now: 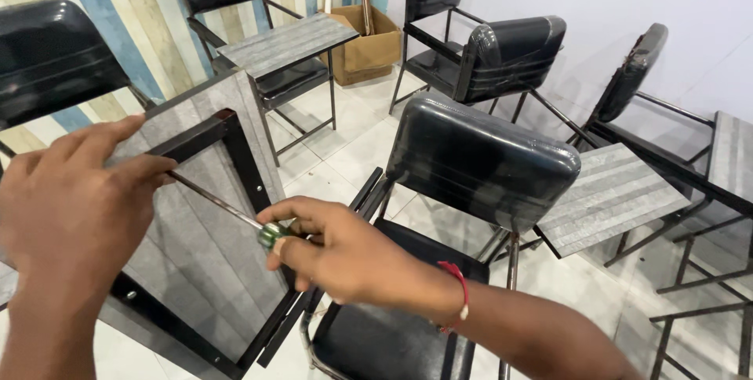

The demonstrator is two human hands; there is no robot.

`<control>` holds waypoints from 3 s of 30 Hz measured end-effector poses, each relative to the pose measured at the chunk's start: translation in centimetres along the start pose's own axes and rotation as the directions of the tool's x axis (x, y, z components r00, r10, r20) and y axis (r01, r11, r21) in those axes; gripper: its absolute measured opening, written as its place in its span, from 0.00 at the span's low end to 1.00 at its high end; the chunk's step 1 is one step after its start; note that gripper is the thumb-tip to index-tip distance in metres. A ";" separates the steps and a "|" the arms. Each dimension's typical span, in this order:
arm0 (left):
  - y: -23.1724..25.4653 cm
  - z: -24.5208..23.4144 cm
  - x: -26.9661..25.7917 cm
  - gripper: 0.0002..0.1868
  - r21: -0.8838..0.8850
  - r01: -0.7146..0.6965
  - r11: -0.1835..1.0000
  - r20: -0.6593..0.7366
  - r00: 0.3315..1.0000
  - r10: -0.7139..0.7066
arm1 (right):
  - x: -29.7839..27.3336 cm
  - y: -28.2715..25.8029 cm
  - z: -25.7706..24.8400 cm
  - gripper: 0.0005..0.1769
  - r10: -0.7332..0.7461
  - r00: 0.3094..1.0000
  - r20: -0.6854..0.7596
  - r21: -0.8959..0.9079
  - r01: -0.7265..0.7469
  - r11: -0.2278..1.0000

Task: The person assembles a chair with an attached desk by using a screwdriver to tighten screws at the joints. They position the desk panel onto the chair frame and secure it by tightening multiple screws on both sides.

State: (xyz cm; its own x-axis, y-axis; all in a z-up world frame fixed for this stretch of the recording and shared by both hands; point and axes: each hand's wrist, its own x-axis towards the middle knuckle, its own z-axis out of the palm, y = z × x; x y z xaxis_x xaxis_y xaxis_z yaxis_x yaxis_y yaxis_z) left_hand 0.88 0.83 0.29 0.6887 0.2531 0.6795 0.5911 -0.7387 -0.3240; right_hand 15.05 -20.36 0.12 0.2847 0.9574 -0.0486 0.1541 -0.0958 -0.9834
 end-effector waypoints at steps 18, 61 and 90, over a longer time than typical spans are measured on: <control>1.1 1.4 0.5 0.15 0.036 0.046 0.998 0.085 0.995 -0.049 | 0.3 2.3 -3.0 0.32 -0.401 0.912 0.088 -0.616 0.366 0.698; -1.8 5.4 -1.3 0.06 -0.062 0.026 0.998 -0.055 0.998 -0.029 | 3.4 3.9 -1.7 0.13 0.207 0.969 0.133 0.620 -0.245 0.745; -0.8 3.4 -0.3 0.09 -0.307 0.079 0.948 0.002 0.997 -0.083 | -0.6 4.3 0.8 0.22 -0.567 0.795 -0.213 -0.612 0.343 0.712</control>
State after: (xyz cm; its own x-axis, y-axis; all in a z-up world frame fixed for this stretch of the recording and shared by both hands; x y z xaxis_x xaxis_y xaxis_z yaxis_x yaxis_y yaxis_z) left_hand 1.67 3.48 -1.88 0.6381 0.3146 0.7028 0.4861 -0.8724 -0.0508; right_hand 14.77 -21.17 -4.18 0.3409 0.7577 0.5565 0.7870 0.0938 -0.6098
